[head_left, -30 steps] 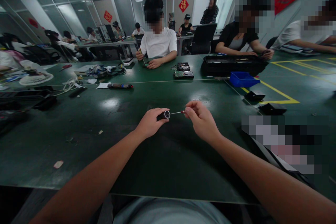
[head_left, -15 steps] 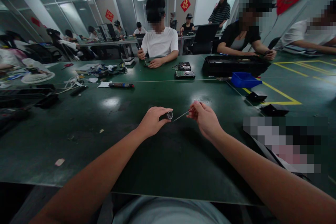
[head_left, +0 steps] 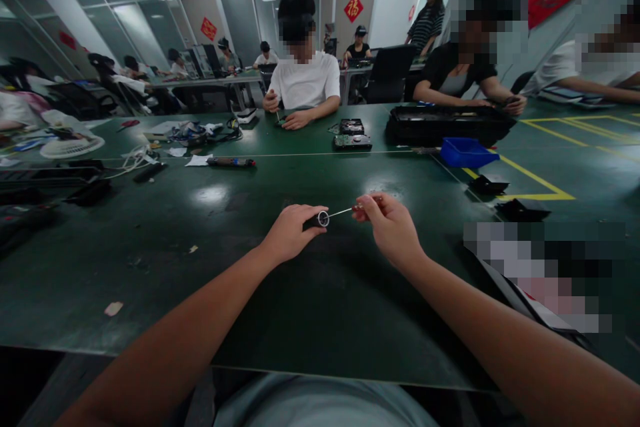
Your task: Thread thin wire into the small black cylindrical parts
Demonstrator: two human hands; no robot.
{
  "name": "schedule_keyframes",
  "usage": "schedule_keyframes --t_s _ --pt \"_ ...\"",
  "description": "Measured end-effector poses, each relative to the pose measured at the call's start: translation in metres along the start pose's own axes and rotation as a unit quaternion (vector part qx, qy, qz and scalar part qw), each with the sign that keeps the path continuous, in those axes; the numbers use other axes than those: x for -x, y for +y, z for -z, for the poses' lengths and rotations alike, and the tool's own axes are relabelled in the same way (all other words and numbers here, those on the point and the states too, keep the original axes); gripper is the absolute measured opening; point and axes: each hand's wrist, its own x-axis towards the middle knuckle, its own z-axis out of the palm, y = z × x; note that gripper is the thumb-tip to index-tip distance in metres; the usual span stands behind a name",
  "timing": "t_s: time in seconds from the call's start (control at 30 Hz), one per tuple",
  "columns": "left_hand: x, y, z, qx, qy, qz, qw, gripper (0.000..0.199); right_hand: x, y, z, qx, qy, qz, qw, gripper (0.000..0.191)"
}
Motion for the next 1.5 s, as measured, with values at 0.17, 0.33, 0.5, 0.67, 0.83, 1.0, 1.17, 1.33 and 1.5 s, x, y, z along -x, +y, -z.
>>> schedule_keyframes --t_s 0.17,0.33,0.5,0.67,0.83,1.0,1.17,1.33,1.5 --pt "0.000 -0.002 -0.001 0.004 0.007 -0.002 1.000 0.042 0.004 -0.009 0.005 0.126 0.015 0.020 0.992 0.039" --pt "0.000 -0.001 0.000 0.007 0.011 0.005 1.000 0.039 0.004 -0.007 0.004 0.087 -0.027 0.056 0.994 0.021" --pt "0.001 -0.002 0.000 0.007 0.009 0.003 1.000 0.040 0.005 -0.008 0.004 0.086 -0.053 0.064 0.993 0.017" --pt "0.001 -0.003 0.000 0.007 0.010 0.004 1.000 0.040 0.004 -0.011 0.005 0.113 -0.056 0.033 0.991 0.037" --pt "0.000 -0.002 0.000 0.006 0.010 0.000 1.000 0.038 0.005 -0.012 0.003 0.121 -0.067 0.047 0.989 0.025" --pt "0.001 -0.002 0.000 0.009 0.011 -0.001 1.000 0.038 0.008 -0.011 0.004 0.126 -0.080 0.062 0.987 0.023" --pt "0.000 -0.004 -0.001 0.012 0.011 0.002 1.000 0.038 0.008 -0.006 0.003 0.119 -0.060 0.048 0.990 0.030" --pt "0.000 -0.002 0.000 0.024 0.015 0.017 0.999 0.038 0.004 -0.003 -0.001 -0.005 -0.037 0.029 0.999 0.021" --pt "0.001 -0.002 0.002 0.037 0.030 -0.007 0.999 0.041 -0.005 0.006 -0.003 -0.154 -0.021 -0.048 0.987 0.031"
